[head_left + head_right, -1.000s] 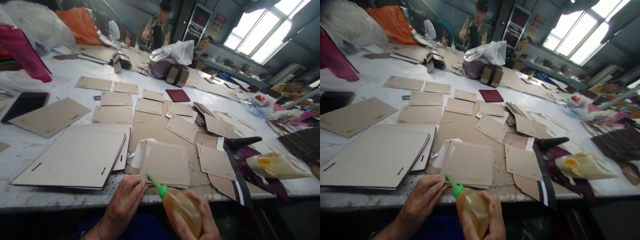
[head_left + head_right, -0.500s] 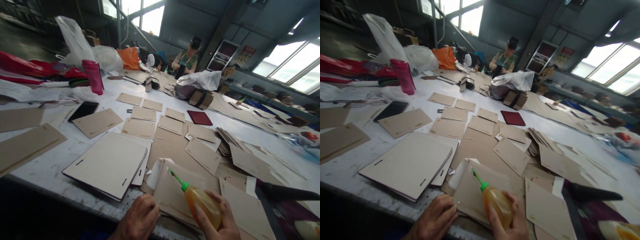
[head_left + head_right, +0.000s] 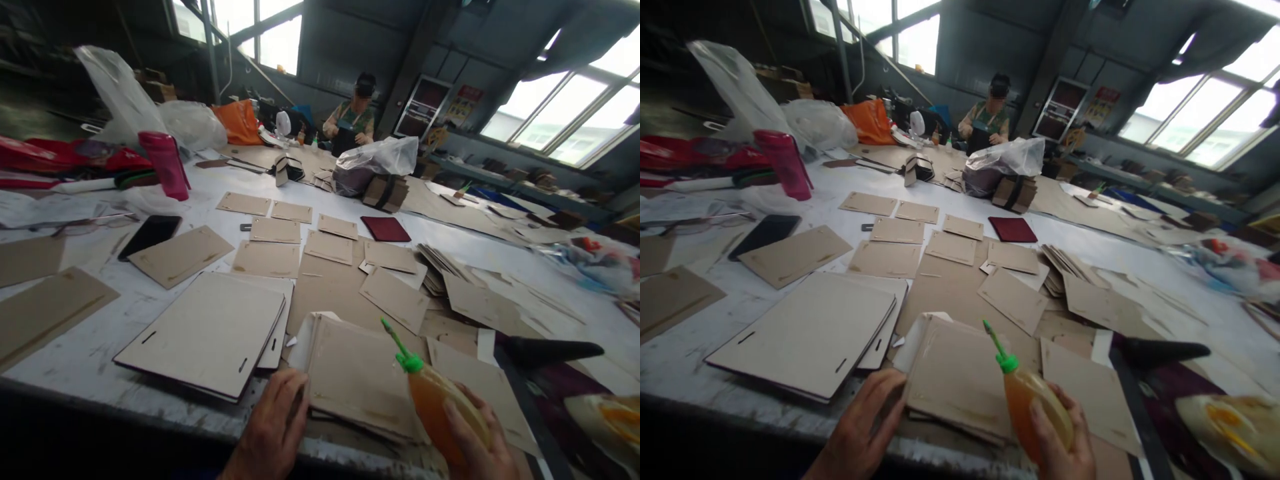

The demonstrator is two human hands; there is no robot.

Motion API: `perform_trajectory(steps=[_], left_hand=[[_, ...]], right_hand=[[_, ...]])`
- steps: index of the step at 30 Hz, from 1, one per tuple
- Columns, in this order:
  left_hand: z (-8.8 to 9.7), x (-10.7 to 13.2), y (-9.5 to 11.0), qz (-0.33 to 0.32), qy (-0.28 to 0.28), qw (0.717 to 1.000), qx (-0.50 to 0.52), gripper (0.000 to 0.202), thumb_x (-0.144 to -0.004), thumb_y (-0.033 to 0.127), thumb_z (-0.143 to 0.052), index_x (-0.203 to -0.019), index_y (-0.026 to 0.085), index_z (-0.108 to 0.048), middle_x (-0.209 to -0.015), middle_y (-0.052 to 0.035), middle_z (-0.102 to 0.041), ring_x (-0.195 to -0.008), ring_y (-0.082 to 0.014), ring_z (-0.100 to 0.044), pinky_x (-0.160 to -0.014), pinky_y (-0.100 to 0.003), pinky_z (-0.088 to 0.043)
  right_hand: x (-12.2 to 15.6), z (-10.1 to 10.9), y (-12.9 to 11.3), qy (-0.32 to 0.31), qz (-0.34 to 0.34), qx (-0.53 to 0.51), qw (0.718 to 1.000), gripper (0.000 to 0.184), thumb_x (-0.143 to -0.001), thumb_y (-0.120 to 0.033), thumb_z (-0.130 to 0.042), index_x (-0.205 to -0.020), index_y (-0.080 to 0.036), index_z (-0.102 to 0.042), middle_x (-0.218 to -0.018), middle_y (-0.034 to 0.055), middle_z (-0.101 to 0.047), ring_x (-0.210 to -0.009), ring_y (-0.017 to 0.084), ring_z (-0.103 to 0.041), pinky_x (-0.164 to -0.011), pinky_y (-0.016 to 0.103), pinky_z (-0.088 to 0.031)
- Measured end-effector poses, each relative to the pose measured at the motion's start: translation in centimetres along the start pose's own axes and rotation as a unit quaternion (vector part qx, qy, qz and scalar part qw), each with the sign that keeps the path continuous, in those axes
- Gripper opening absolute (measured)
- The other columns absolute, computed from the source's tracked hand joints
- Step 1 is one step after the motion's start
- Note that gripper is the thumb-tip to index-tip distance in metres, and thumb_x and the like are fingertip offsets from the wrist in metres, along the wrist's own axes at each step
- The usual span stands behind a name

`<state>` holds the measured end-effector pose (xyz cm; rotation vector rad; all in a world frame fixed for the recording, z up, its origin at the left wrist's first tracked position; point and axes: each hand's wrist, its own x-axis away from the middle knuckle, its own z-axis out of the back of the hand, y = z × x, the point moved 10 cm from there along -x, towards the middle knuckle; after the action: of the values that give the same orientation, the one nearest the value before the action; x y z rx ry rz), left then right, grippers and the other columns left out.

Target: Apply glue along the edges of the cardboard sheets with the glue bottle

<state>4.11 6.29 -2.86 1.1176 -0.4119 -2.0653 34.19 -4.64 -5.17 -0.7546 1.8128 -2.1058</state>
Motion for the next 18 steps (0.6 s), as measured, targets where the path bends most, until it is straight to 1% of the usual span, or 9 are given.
perform_trajectory(steps=[2,4,7,9,11,13,16,18], left_hand=[[-0.4,-0.2,-0.5,0.028,-0.001,0.999,-0.039,0.033,-0.094,0.02,-0.043,-0.127,0.016,-0.047,-0.118,-0.012,-0.06,-0.111,-0.0199,-0.059,-0.094,-0.031,-0.051],[-1.5,0.0,-0.8,0.039,-0.02,0.997,-0.064,0.038,-0.094,0.023,-0.042,-0.131,0.017,-0.045,-0.126,-0.0125,-0.058,-0.117,-0.0218,-0.056,-0.096,-0.035,-0.051],[-3.1,0.8,-0.7,0.029,-0.039,0.996,-0.074,0.042,-0.094,0.024,-0.041,-0.135,0.015,-0.043,-0.133,-0.014,-0.053,-0.124,-0.0246,-0.05,-0.101,-0.039,-0.047],[-3.5,1.0,-0.6,0.023,-0.039,0.996,-0.075,0.044,-0.094,0.024,-0.042,-0.137,0.015,-0.042,-0.136,-0.0149,-0.051,-0.127,-0.0258,-0.046,-0.101,-0.041,-0.045],[-3.4,0.9,-0.3,0.021,-0.049,0.996,-0.072,0.043,-0.093,0.023,-0.042,-0.136,0.014,-0.044,-0.135,-0.015,-0.052,-0.126,-0.0263,-0.047,-0.099,-0.043,-0.047],[-3.1,0.4,-0.2,0.031,-0.064,0.995,-0.063,0.04,-0.094,0.023,-0.043,-0.132,0.012,-0.049,-0.132,-0.0156,-0.054,-0.123,-0.0267,-0.05,-0.095,-0.043,-0.049],[-2.0,-0.5,-0.2,0.067,-0.063,0.995,-0.036,0.036,-0.094,0.026,-0.043,-0.125,0.013,-0.057,-0.129,-0.0154,-0.056,-0.12,-0.0258,-0.053,-0.092,-0.04,-0.051],[-1.3,-1.0,-0.1,0.092,-0.054,0.994,0.0,0.035,-0.093,0.028,-0.044,-0.122,0.015,-0.06,-0.128,-0.0143,-0.057,-0.12,-0.025,-0.053,-0.094,-0.04,-0.05]], right_hand=[[0.2,-0.1,1.1,0.013,0.004,-0.04,0.999,0.072,-0.05,-0.053,-0.083,-0.107,-0.021,-0.054,-0.097,0.0032,-0.063,-0.083,0.018,-0.061,-0.07,0.024,-0.052],[1.0,-0.8,1.7,0.02,0.021,-0.038,0.999,0.069,-0.055,-0.054,-0.081,-0.108,-0.02,-0.053,-0.097,0.0034,-0.063,-0.082,0.018,-0.061,-0.07,0.026,-0.051],[2.3,-1.7,1.6,0.03,0.054,-0.036,0.997,0.063,-0.064,-0.055,-0.075,-0.11,-0.019,-0.052,-0.097,0.0048,-0.063,-0.083,0.021,-0.062,-0.07,0.031,-0.052],[2.9,-2.0,1.3,0.025,0.076,-0.034,0.996,0.059,-0.07,-0.054,-0.071,-0.112,-0.018,-0.051,-0.097,0.0057,-0.063,-0.083,0.022,-0.062,-0.071,0.032,-0.053],[3.1,-2.2,1.0,0.016,0.096,-0.021,0.995,0.055,-0.074,-0.053,-0.068,-0.112,-0.017,-0.05,-0.097,0.0067,-0.064,-0.083,0.023,-0.063,-0.07,0.033,-0.053],[3.1,-2.2,1.0,0.019,0.111,-0.013,0.994,0.051,-0.077,-0.052,-0.065,-0.111,-0.018,-0.05,-0.099,0.0073,-0.063,-0.084,0.023,-0.063,-0.07,0.033,-0.053],[3.1,-1.8,1.4,0.042,0.127,-0.011,0.991,0.047,-0.079,-0.052,-0.063,-0.109,-0.019,-0.05,-0.104,0.008,-0.061,-0.086,0.024,-0.063,-0.07,0.032,-0.054],[3.2,-1.4,1.8,0.059,0.131,-0.005,0.99,0.046,-0.08,-0.052,-0.063,-0.109,-0.019,-0.05,-0.105,0.0083,-0.06,-0.085,0.023,-0.063,-0.069,0.032,-0.054]])
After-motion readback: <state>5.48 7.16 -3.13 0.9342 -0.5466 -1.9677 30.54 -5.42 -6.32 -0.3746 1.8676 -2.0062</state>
